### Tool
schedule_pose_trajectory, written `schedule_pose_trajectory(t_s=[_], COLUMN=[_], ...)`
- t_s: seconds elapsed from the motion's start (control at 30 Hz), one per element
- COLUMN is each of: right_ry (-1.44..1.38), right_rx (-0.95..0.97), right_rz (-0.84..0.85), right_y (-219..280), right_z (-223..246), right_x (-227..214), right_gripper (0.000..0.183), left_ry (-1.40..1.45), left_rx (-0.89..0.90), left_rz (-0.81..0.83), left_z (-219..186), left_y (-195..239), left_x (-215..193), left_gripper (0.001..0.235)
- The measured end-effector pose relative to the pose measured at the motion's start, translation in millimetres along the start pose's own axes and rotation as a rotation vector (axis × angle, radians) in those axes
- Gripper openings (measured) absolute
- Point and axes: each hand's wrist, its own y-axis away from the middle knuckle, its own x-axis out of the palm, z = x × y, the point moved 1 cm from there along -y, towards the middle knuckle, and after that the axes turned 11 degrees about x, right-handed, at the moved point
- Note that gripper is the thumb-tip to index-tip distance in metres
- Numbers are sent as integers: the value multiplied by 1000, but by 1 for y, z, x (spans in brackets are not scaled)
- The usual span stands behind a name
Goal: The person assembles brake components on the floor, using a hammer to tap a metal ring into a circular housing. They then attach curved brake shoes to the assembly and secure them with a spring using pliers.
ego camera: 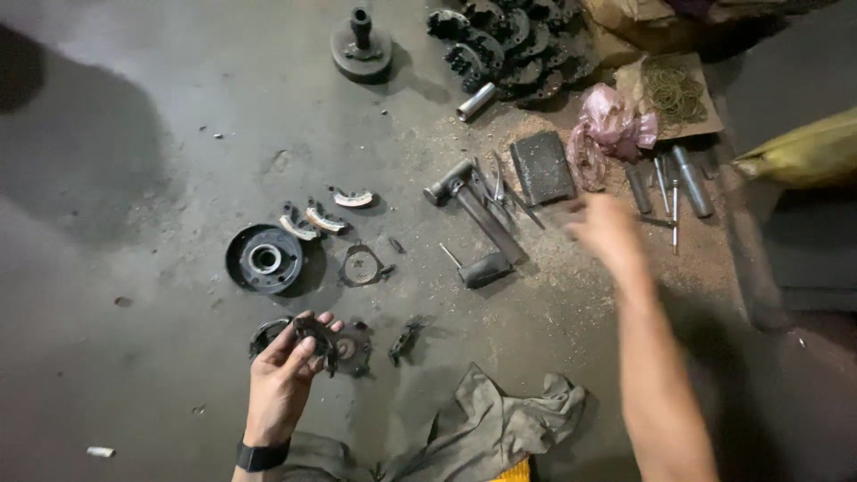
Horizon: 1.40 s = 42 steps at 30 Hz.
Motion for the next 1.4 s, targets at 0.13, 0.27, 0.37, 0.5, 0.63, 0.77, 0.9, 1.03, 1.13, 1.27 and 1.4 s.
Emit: schedule_pose_trajectory(t_s=[0.13, 0.27, 0.37, 0.5, 0.63, 0.77, 0.9, 1.03, 1.13, 1.27, 1.4], right_ry=[-413, -569, 17, -731, -1158, -1400, -1401, -613, -421, -293, -264], right_rx=[-148, -434, -412, -571, -813, -821, -816, -1001, -1041, -1120, -1124], right_rz=[-296, -532, -42, -6, 202, 273, 304, 151, 163, 66, 32], right_y=[73, 43, 14, 84, 128, 140, 147, 166, 205, 222, 223], right_z=[10, 39, 64, 89, 109, 114, 120, 130, 144, 151, 150], right_x=[-42, 39, 114, 103, 77, 65, 67, 80, 84, 75, 73], right_gripper=[36, 29, 19, 16, 33, 18, 27, 32, 35, 35, 30], left_ry=[84, 146, 342, 422, 447, 471, 480, 489, 477, 460, 430], left_rx=[42, 95, 134, 145, 111, 92, 75, 92, 125, 156, 159], left_rz=[28, 111, 214, 279, 300, 331, 358, 339, 321, 309, 293], left_z=[2, 2, 1, -1, -2, 2, 6, 5, 7, 14, 12], left_y=[-4, -3, -3, 2, 1, 1, 3, 5, 5, 3, 3], left_x=[-3, 19, 24, 18, 15, 14, 13, 10, 8, 5, 5], left_gripper=[49, 55, 61, 65, 66, 67, 68, 65, 61, 58, 58])
